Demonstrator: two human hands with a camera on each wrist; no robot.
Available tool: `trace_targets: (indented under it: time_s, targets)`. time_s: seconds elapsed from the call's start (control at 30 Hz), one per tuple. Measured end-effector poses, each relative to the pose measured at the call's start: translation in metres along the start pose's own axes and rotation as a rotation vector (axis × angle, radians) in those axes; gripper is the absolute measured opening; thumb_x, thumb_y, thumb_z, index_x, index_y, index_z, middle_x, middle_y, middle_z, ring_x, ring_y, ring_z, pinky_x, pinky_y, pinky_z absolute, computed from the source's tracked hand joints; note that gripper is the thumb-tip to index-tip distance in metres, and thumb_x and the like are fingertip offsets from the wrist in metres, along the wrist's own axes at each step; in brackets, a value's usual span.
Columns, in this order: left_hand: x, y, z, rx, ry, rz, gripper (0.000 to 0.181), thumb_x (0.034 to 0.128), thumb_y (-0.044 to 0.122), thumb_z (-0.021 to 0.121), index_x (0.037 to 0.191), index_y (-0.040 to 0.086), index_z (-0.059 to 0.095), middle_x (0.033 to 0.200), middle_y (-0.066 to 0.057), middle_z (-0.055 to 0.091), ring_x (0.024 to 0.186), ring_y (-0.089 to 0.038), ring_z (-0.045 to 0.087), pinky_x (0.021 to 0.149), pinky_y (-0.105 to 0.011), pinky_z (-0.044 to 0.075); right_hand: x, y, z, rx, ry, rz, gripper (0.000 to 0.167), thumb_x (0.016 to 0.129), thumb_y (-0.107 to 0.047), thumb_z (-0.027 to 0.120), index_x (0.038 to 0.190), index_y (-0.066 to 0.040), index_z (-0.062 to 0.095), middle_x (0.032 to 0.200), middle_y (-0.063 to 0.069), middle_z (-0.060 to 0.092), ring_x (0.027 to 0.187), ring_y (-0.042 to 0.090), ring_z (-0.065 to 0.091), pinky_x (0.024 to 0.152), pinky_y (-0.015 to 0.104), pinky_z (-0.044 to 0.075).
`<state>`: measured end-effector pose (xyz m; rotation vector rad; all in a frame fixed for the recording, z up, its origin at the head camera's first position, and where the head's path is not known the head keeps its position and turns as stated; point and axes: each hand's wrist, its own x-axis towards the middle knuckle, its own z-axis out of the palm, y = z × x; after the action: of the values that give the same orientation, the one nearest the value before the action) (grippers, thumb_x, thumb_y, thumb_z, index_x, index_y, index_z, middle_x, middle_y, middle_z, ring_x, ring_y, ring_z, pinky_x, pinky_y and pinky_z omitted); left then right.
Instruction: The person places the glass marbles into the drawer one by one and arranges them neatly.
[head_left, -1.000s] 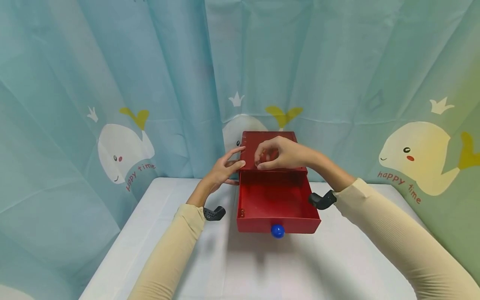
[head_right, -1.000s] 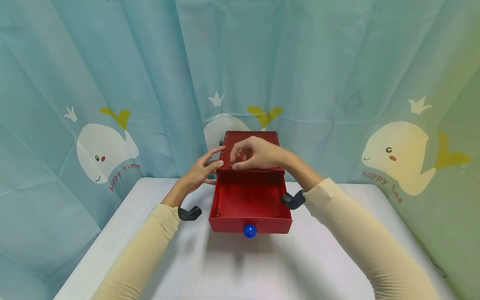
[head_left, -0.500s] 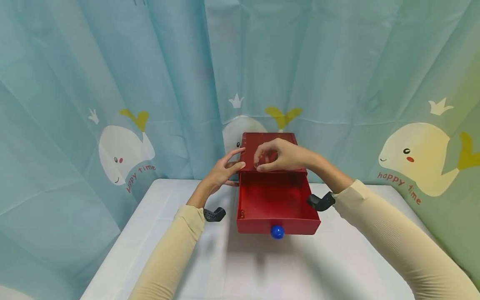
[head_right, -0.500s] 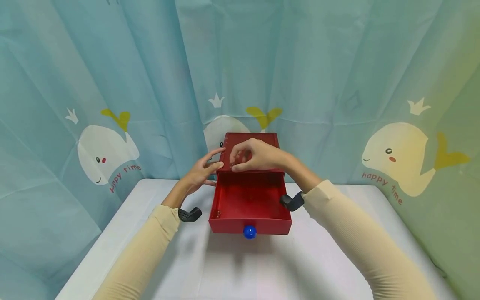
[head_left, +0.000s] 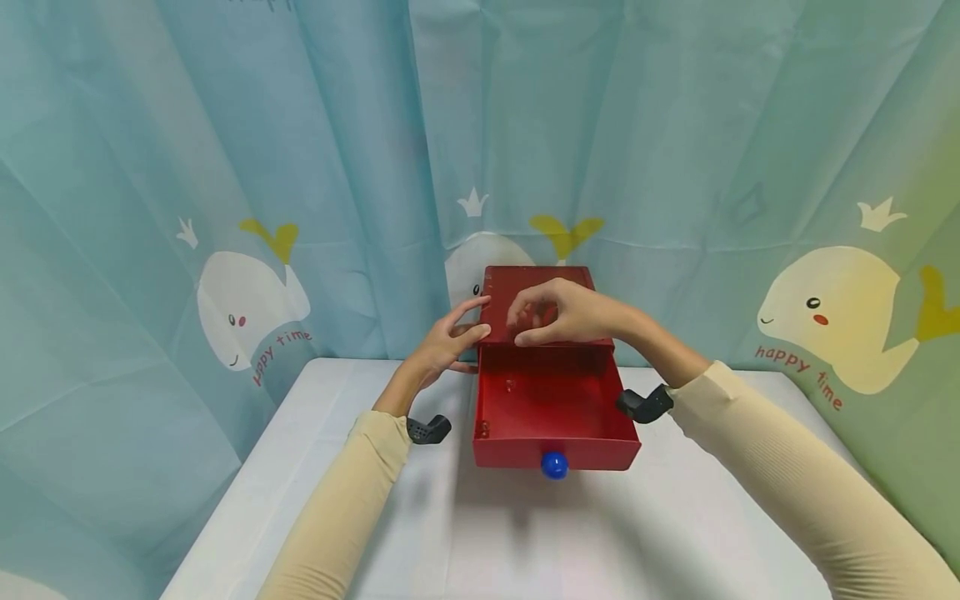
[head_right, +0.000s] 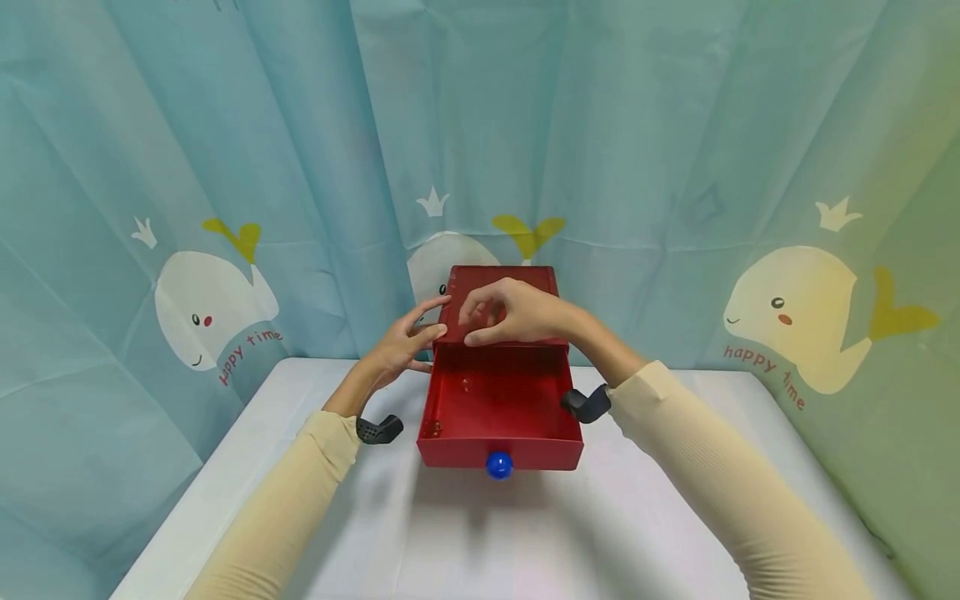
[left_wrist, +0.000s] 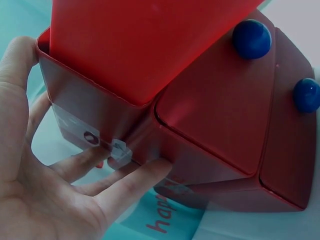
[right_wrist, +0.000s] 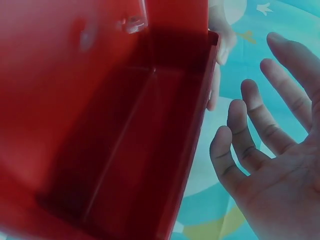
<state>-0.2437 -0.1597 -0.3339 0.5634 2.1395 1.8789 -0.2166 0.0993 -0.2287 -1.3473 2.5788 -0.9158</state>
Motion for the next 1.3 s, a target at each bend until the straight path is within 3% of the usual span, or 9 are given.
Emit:
trace_targets:
  time_s: [0.33,1.3]
  targets:
    - [-0.001,0.001,0.0,-0.009,-0.008,0.002,0.06,0.0987,0.036,0.065,0.154,0.039,0.043,0.156,-0.016,0.044,0.136,-0.039,0.051,0.086,-0.058,0.058,-0.013,0.002,-0.006,0.007,0.017,0.024,0.038,0.089,-0.023,0.08,0.123,-0.009,0.07,0.113,0.011,0.07,0.092,0.021,0.067,0.083,0.042,0.059]
    - [0.002,0.002,-0.002,0.006,0.001,0.011,0.058,0.0996,0.036,0.063,0.154,0.039,0.043,0.154,-0.015,0.046,0.135,-0.038,0.052,0.086,-0.057,0.058,-0.042,0.009,-0.017,-0.013,0.061,0.075,0.04,0.089,-0.021,0.08,0.125,-0.008,0.069,0.113,0.01,0.07,0.091,0.02,0.066,0.078,0.039,0.061]
